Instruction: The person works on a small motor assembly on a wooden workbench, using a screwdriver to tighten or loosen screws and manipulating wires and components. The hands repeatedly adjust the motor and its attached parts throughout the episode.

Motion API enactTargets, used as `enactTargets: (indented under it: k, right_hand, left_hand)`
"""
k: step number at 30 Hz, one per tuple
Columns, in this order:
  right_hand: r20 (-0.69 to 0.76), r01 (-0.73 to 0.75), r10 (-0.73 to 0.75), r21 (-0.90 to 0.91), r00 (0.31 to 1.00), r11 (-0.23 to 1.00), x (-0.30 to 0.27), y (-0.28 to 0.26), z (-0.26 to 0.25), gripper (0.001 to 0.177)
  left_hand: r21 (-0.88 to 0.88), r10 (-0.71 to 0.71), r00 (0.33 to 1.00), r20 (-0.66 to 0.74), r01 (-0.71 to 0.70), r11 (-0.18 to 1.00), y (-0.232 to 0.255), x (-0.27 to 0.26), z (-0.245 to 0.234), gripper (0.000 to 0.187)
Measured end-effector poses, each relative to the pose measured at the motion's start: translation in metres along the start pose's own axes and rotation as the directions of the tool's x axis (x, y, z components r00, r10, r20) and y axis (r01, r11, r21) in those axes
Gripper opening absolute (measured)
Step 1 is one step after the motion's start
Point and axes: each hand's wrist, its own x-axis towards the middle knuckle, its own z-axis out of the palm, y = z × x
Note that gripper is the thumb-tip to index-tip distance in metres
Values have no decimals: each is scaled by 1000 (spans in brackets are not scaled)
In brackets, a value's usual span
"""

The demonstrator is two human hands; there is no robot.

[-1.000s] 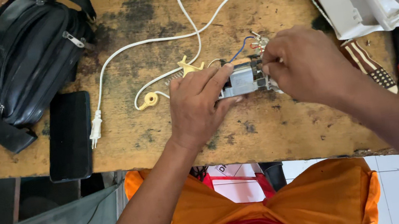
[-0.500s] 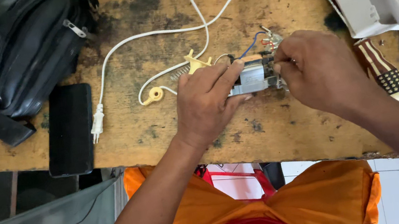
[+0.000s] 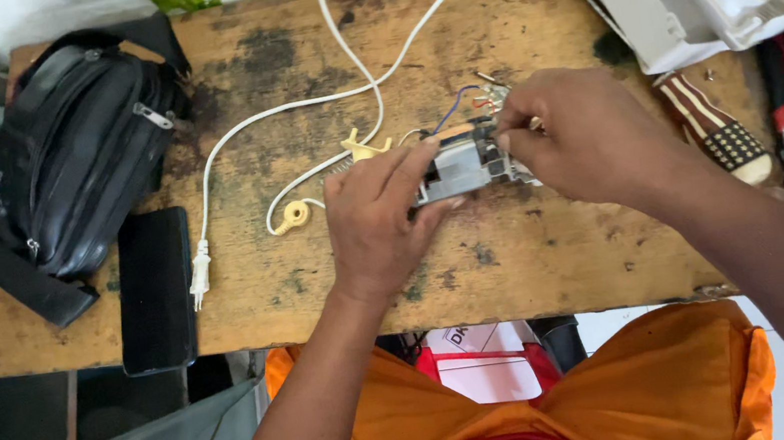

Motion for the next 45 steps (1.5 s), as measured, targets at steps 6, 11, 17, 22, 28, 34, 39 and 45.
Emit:
enactTargets:
  k: [6,11,17,22,28,34,39,45]
  right_hand:
    - [9,-21,21,89,1000,996,4,6,4,11]
    - [26,-74,73,65,997,995,-1,-5,-7,15]
    - [93,-189,183,61,979,980,2,-16,-11,13]
    - [85,-281,271,143,959,949,-3,-15,-4,11]
    - [101,-365,353,168,930,916,-6,-25,-8,15]
    - [77,-341,332,249,940,907,-5,-22,-8,12]
    - [117,-187,174,111,978,976,6,-6,-11,18]
    - [232,-123,128,-33,964,992,21,-3,-19,18]
  left_hand:
    - [8,-21,999,27,21,1000,3,1,-4,59]
    - [3,-37,999,8,37,999,0,-1,0,60]
    - [6,-61,997,40,61,998,0,-2,-3,60]
    - [13,-51,996,78,50,999,4,0,-8,61]
    - [-46,-223,975,15,223,974,21,11,-11,41]
    - [62,-336,905,259,332,941,30,24,-15,68]
    - [73,-234,943,238,223,972,22,19,-10,68]
    - [48,-162,980,118,158,986,15,7,4,65]
